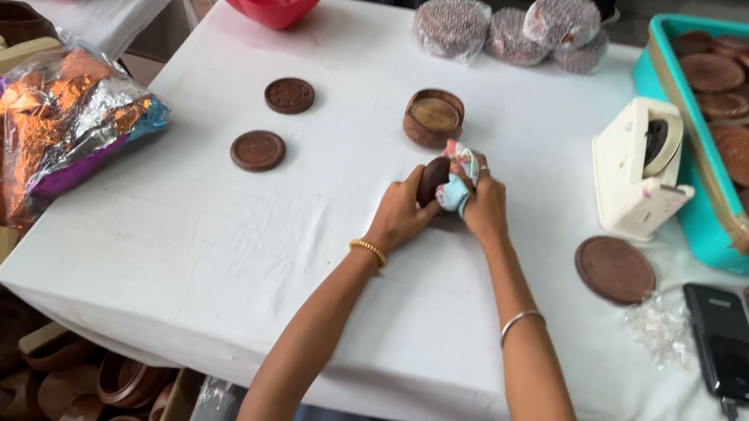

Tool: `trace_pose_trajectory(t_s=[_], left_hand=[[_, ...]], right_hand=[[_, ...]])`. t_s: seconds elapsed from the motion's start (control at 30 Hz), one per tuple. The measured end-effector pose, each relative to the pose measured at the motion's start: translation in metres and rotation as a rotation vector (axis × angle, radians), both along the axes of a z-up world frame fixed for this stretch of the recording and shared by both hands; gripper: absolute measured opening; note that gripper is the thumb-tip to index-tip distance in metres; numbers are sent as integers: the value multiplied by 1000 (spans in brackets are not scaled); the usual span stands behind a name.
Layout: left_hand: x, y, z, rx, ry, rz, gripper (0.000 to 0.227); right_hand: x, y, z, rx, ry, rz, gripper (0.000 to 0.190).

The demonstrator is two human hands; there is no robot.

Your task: Cleaning and polishing circular wooden coasters with a cloth.

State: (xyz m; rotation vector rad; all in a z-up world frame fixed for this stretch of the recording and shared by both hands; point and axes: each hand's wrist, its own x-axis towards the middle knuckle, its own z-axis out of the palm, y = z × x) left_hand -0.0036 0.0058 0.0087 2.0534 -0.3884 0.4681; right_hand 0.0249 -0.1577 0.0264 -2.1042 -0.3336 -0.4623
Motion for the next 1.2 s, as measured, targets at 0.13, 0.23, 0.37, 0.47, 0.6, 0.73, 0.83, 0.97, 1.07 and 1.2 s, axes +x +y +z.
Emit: trace_pose_trajectory(t_s=[0.13, 0.23, 0.37, 0.47, 0.6, 0.73, 0.83, 0.97, 1.07, 1.2], left_hand=[[-1, 7, -1, -8, -13, -59, 52], [24, 12, -25, -66, 38, -126, 27], [28, 13, -38, -1, -11, -102, 19], [8, 8, -20, 89, -39, -76, 18], [-10, 6, 7, 164, -7, -64, 22], [6, 10, -16, 81, 18, -144, 23], [20, 11, -36, 125, -367, -179, 21], [12, 12, -20, 320, -239, -27, 32], [-3, 6, -6, 288, -301, -10, 39], [-17, 2, 7, 110, -290, 25, 23]], right_hand=[[-36, 8, 29, -34, -114, 10, 38], [-50, 18, 47, -145, -437, 56, 54], [-58, 26, 48, -297, -685, 144, 59], [-45, 13, 31, -149, -494, 98, 47], [-16, -8, 4, -49, 234, -91, 38], [-49, 10, 35, -68, -389, 14, 60], [-60, 23, 49, -269, -740, 162, 47], [-51, 18, 38, -164, -573, 129, 37], [-37, 8, 24, -48, -399, 87, 33], [12, -1, -26, -9, -140, -139, 47]])
